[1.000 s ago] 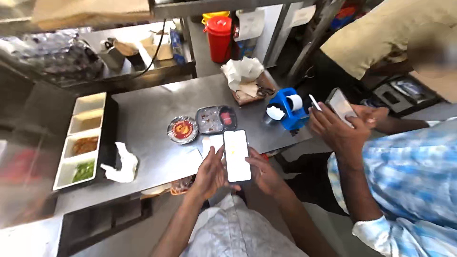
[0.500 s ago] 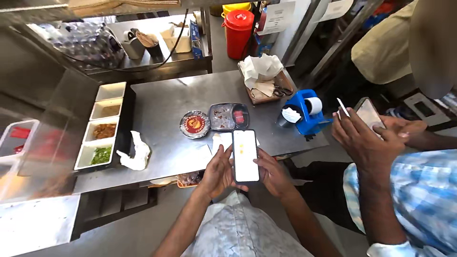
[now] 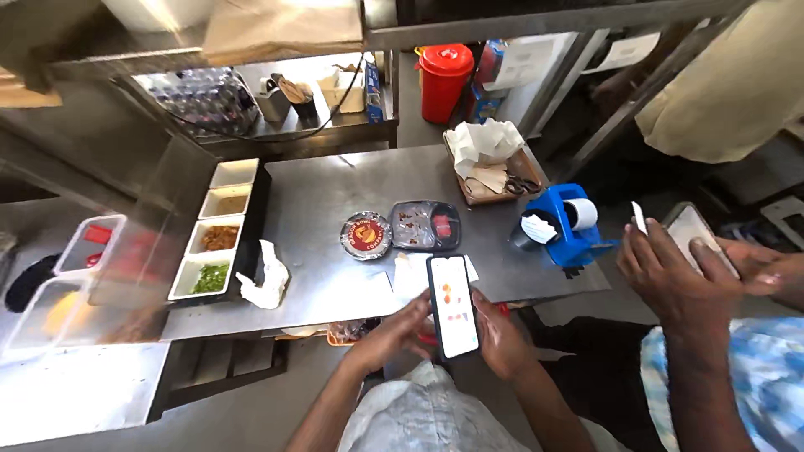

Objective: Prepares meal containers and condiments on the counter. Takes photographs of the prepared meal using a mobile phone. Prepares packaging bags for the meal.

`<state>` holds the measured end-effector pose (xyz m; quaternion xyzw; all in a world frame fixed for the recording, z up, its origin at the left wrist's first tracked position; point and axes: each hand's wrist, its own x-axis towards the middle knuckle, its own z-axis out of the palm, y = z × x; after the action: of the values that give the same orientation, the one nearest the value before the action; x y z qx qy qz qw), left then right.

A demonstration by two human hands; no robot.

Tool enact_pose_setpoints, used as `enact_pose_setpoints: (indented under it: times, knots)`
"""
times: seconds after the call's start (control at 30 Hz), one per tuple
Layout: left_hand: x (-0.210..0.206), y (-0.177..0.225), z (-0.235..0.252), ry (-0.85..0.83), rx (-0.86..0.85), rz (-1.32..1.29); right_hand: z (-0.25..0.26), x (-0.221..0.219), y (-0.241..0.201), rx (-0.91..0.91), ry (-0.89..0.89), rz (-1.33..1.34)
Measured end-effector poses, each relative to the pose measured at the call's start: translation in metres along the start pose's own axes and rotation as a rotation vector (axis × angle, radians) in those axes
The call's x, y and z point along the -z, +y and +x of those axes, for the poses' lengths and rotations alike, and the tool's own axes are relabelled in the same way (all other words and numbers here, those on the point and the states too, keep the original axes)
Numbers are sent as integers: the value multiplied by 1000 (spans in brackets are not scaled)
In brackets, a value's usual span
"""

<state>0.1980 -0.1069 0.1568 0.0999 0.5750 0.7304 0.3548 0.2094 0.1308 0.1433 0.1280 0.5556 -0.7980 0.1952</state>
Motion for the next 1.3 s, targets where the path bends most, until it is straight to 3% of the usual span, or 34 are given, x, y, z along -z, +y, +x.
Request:
enact_pose_setpoints:
  times: [0.1,0.17,0.27,0.37,0.53,0.6,0.73,0.93,1.13,1.3]
  knots:
    - [20,10,-18,261,-73,659,3,-8,-8,-97,-36,-256]
    - [31,19,-28,238,-59,962,4,-16,-19,-152,-164,-435]
    - [33,36,-38,63,83,1114,10,-32,-32,-220,-305,-657]
    - [37,42,-49,7,80,1091,19,-38,-38,-196,-386,-784]
    - [40,41,-65,126,-94,943,22,-39,-63,-104,-520,-745]
    - [40,49,-69,216,-174,882,19,-33,-78,-9,-481,-642]
    - [32,77,-67,421,-300,840,2,-26,-113,180,-231,-484]
    - [0,144,-55,517,-562,919,-29,-41,-169,655,-5,-575]
    - [-29,211,-62,508,-753,978,-63,-59,-227,886,-23,-529]
    - [-37,215,-65,493,-786,956,-72,-57,-234,937,-40,-514]
